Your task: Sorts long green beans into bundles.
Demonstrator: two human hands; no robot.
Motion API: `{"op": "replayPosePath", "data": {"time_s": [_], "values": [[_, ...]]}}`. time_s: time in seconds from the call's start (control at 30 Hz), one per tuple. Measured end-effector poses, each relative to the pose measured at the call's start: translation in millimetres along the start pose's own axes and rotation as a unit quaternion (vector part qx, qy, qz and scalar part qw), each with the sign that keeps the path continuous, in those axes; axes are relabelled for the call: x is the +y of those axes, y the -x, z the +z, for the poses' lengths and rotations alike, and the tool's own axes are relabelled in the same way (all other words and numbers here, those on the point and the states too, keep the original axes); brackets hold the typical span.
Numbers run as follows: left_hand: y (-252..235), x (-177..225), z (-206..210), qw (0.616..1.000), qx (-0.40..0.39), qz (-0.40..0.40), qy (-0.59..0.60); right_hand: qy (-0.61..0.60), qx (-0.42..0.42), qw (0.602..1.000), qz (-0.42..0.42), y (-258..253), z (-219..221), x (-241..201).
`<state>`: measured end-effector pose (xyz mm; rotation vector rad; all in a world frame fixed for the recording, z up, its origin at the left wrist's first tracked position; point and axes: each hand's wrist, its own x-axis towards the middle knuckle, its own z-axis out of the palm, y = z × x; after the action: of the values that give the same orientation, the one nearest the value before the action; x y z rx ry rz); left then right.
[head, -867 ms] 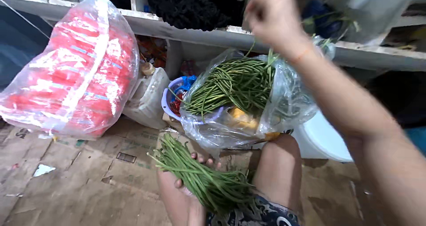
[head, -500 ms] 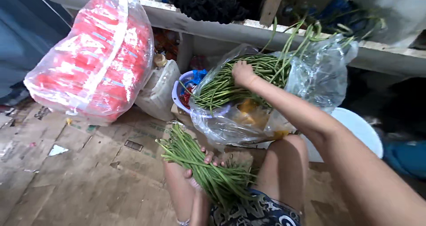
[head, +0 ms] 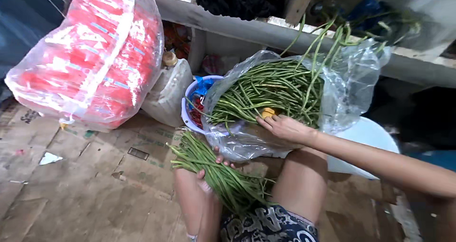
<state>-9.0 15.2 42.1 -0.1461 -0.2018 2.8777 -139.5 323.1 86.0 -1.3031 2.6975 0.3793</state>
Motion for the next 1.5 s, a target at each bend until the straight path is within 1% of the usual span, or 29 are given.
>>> {"op": "replayPosePath", "data": {"time_s": [0.07,0.1,0.13,0.2,0.3,0.37,0.43,0.47,0.5,0.53,0.57,0.6,0.63,0.67,0.73,0.77,0.8,0.87,0.93,1.0,1.07,1.17,1.23,1.27,1.4,1.47,1.5], "values": [[-6.0,1.4,-5.0,1.000,0.012,0.001,-0.001,-0.006,0.043,0.999,-0.011,11.0,-10.3,-2.4],[-8.7,2.4,-9.3,1.000,0.011,-0.002,-0.004,-0.008,0.059,0.998,-0.005,14.3,-17.0,-2.7],[-9.7,2.9,-11.2,1.000,0.022,-0.002,-0.005,-0.016,0.057,0.998,0.011,17.3,-18.5,-1.5],[-10.3,0.4,-4.4,0.998,0.062,0.014,-0.023,-0.043,0.005,0.997,0.066,23.2,-7.3,8.5],[-14.1,-3.6,-11.6,0.999,0.051,0.005,-0.013,-0.086,-0.051,0.989,0.110,25.2,-0.1,22.1],[-14.4,-8.2,-10.6,0.998,0.059,0.011,-0.007,-0.120,-0.077,0.981,0.130,21.4,-2.5,14.1],[-14.5,-12.0,-7.0,0.998,0.055,0.016,-0.010,-0.145,-0.086,0.970,0.173,14.7,-9.3,-2.8],[-14.0,-14.1,-4.4,0.998,0.055,0.020,-0.019,-0.154,-0.110,0.961,0.201,11.5,-18.3,-13.1],[-13.0,-15.1,-1.3,0.998,0.058,0.025,-0.030,-0.165,-0.158,0.946,0.232,6.7,-35.1,-24.6],[-11.6,-14.8,1.4,0.997,0.062,0.029,-0.035,-0.174,-0.212,0.927,0.255,0.3,-58.1,-35.0],[-10.2,-14.7,3.3,0.997,0.061,0.032,-0.039,-0.181,-0.242,0.917,0.261,-6.0,-82.5,-41.0],[-8.8,-15.3,4.7,0.997,0.061,0.036,-0.041,-0.195,-0.227,0.920,0.253,-11.3,-101.6,-40.4],[-8.0,-16.2,5.1,0.997,0.060,0.038,-0.043,-0.215,-0.180,0.927,0.249,-18.7,-112.0,-34.4],[-7.3,-18.1,6.0,0.996,0.059,0.043,-0.049,-0.234,-0.110,0.932,0.253,-30.1,-112.4,-24.6],[-6.0,-22.6,6.7,0.996,0.058,0.046,-0.055,-0.240,0.053,0.930,0.273,-64.5,-86.0,0.6],[-5.1,-24.0,6.5,0.996,0.058,0.042,-0.053,-0.242,0.103,0.919,0.292,-85.4,-67.2,12.6],[-4.6,-25.3,7.0,0.996,0.061,0.039,-0.054,-0.262,0.122,0.904,0.317,-105.7,-50.3,21.6],[-2.6,-27.3,9.8,0.995,0.070,0.033,-0.057,-0.265,0.127,0.883,0.366,-139.1,-27.5,23.8],[-0.6,-26.4,14.1,0.995,0.079,0.031,-0.053,-0.281,0.082,0.868,0.401,-160.0,-29.0,13.2],[1.2,-26.0,-2.3,0.998,0.035,0.023,-0.038,-0.312,0.018,0.852,0.420,-168.7,-37.9,9.0],[3.2,-25.7,-15.4,0.999,-0.012,0.009,-0.029,-0.346,-0.044,0.851,0.393,-169.5,-39.7,18.6],[5.7,-24.3,-18.3,0.999,-0.029,-0.005,-0.029,-0.374,-0.103,0.861,0.329,-169.3,-36.2,47.7],[6.6,-24.0,-21.4,0.998,-0.043,-0.006,-0.036,-0.417,-0.094,0.847,0.317,-163.5,-45.8,64.7],[7.2,-23.8,-23.1,0.998,-0.052,-0.007,-0.036,-0.450,-0.080,0.832,0.315,-156.9,-55.2,72.0],[4.7,-26.2,-13.1,0.999,-0.018,-0.009,-0.027,-0.578,-0.021,0.757,0.305,-115.6,-99.6,93.4],[-0.3,-30.5,-6.7,1.000,-0.006,-0.009,-0.018,-0.633,-0.009,0.715,0.298,-92.4,-125.6,91.4],[-3.8,-33.4,-5.9,1.000,-0.005,-0.007,-0.016,-0.651,0.000,0.700,0.293,-81.7,-135.9,88.7]]}}
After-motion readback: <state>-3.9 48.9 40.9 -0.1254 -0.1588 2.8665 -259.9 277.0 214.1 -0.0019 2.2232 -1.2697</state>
